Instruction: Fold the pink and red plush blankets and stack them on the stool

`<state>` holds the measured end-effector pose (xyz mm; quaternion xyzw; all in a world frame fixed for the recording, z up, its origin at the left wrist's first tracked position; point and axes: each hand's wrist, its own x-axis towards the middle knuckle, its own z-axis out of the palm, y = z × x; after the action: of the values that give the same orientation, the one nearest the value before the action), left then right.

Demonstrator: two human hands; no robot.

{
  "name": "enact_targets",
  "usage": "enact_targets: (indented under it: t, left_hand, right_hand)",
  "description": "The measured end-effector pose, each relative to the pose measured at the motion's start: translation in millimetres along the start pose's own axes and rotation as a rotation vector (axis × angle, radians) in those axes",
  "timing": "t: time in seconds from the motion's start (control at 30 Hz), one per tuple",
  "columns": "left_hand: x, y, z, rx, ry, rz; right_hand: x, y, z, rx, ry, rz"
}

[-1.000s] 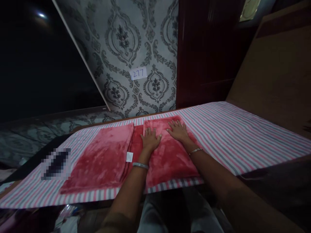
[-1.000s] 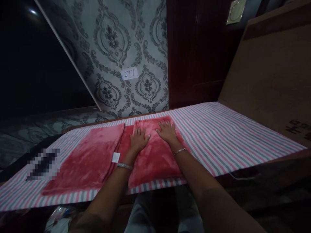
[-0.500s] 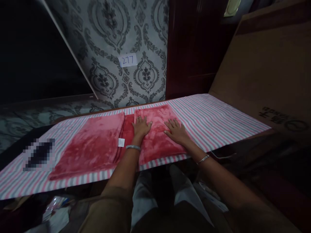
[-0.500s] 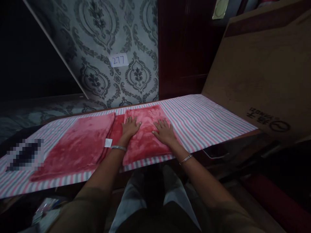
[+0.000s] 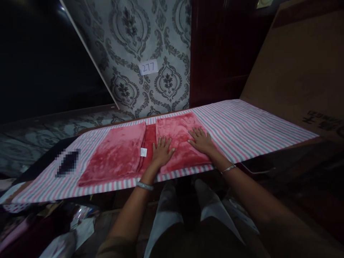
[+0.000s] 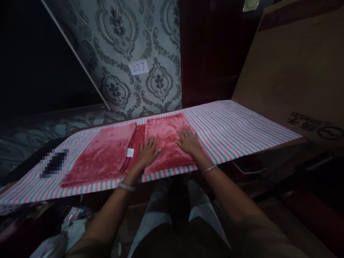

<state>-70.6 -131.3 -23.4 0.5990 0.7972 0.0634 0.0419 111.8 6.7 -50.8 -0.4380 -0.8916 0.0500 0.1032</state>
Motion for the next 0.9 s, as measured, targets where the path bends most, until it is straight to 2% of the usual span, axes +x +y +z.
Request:
enact_targets:
  t: [0.2, 0.3, 0.37, 0.43, 0.53, 0.67, 0.9]
  left_hand:
    - [2, -15, 11, -0.076, 0.087, 0.03]
    - [-2, -27, 12, -0.271, 0.277, 0.006]
    - [-13, -36, 13, -0.402, 0.44, -0.066]
    - [-27, -40, 14, -0.468, 0.523, -0.15]
    - [-45, -36, 14, -0.418, 0.477, -0.203]
    - [-50, -26, 12, -0.304, 0.423, -0.197]
    - [-46, -26, 14, -0.517, 0.436, -0.269]
  right_hand:
    - [-1, 10, -15, 0.111, -0.078, -0.001]
    - [-26, 23, -22, 0.201, 0.0, -0.027]
    - [-54, 30, -20, 0.246, 0.102, -0.077]
    - [-82, 31, -16, 0.265, 0.158, -0.154]
    - [-112, 24, -7, 0.225, 0.157, -0.25]
    - [-120, 11, 2, 0.165, 0.175, -0.269]
    - [-115, 1, 11, 0.19, 0.24, -0.214]
